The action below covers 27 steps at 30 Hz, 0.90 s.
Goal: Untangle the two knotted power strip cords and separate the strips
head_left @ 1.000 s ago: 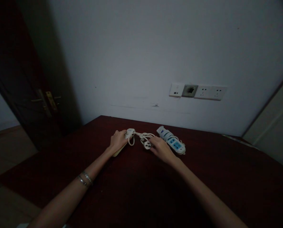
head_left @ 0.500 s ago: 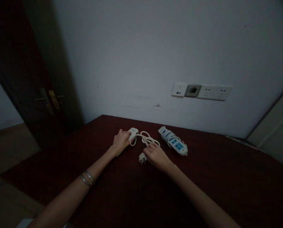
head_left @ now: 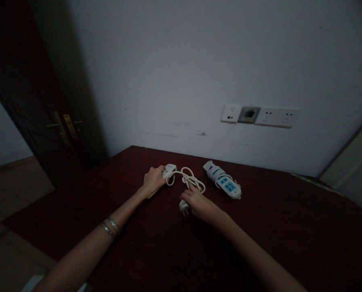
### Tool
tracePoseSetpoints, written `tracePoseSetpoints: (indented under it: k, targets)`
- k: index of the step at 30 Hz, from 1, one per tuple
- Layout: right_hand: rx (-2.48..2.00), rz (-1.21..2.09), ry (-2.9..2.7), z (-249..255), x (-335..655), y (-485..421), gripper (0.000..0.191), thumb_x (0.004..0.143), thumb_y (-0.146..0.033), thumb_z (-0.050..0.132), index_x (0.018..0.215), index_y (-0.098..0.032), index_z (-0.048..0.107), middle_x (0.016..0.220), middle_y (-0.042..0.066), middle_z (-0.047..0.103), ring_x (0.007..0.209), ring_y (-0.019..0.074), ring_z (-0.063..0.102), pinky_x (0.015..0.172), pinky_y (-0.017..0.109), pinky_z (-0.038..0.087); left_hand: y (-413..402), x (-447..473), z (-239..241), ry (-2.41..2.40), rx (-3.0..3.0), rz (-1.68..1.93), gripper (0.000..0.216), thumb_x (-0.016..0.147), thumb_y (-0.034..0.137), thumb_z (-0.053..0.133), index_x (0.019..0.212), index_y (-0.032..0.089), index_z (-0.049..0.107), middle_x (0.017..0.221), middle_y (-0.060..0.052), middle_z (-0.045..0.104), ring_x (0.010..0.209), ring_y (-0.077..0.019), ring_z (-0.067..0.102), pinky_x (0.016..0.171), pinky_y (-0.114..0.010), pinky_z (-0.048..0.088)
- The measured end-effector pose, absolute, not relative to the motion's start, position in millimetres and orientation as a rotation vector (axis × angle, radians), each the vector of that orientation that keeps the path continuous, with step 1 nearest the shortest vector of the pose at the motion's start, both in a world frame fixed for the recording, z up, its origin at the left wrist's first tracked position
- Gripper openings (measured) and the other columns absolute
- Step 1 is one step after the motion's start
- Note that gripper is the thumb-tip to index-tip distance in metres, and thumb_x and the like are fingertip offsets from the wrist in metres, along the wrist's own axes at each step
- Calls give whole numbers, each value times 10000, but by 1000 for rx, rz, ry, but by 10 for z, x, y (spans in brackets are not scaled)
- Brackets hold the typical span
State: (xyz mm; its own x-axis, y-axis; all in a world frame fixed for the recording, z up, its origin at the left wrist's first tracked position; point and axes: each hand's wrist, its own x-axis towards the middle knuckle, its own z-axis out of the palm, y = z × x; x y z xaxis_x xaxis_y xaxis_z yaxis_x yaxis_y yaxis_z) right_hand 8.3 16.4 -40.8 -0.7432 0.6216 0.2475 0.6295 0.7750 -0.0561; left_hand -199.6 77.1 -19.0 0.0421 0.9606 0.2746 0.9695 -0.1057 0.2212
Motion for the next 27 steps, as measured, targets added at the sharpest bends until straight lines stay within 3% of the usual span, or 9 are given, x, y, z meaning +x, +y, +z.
tracePoseSetpoints:
  k: [5,10,20,27]
  targets:
    - [-1004,87,-2756,-265,134,163,394,664,85,441,955,-131,595,934,87,599,985,226,496,870,310,394,838,-2034,-237,-2143,-2277,-628,524,712,475,595,1170,230,522,1050,-104,652,939,-286,614,739,-348,466]
    - [-1061,275,-2673,-201,193,174,481,669,84,410,1046,-126,623,1067,108,615,1040,209,541,896,294,411,943,-2123,-250,-2111,-2363,-808,485,679,374,646,1112,182,543,1085,-102,634,970,-231,602,782,-285,455]
    - [-1071,441,-2536,-160,234,188,392,744,-4,442,1041,-124,668,1064,104,664,1021,198,591,917,293,421,1077,-2374,-253,-1922,-2368,-752,505,701,314,630,1169,179,497,1179,-115,568,1089,-261,528,896,-363,406]
    - [-1091,634,-2333,11,393,237,258,796,-150,486,958,-158,687,911,62,701,831,179,639,779,297,481,1120,-2385,-368,-1885,-2426,-904,461,718,328,615,1145,189,515,1153,-115,588,1070,-274,549,861,-369,433]
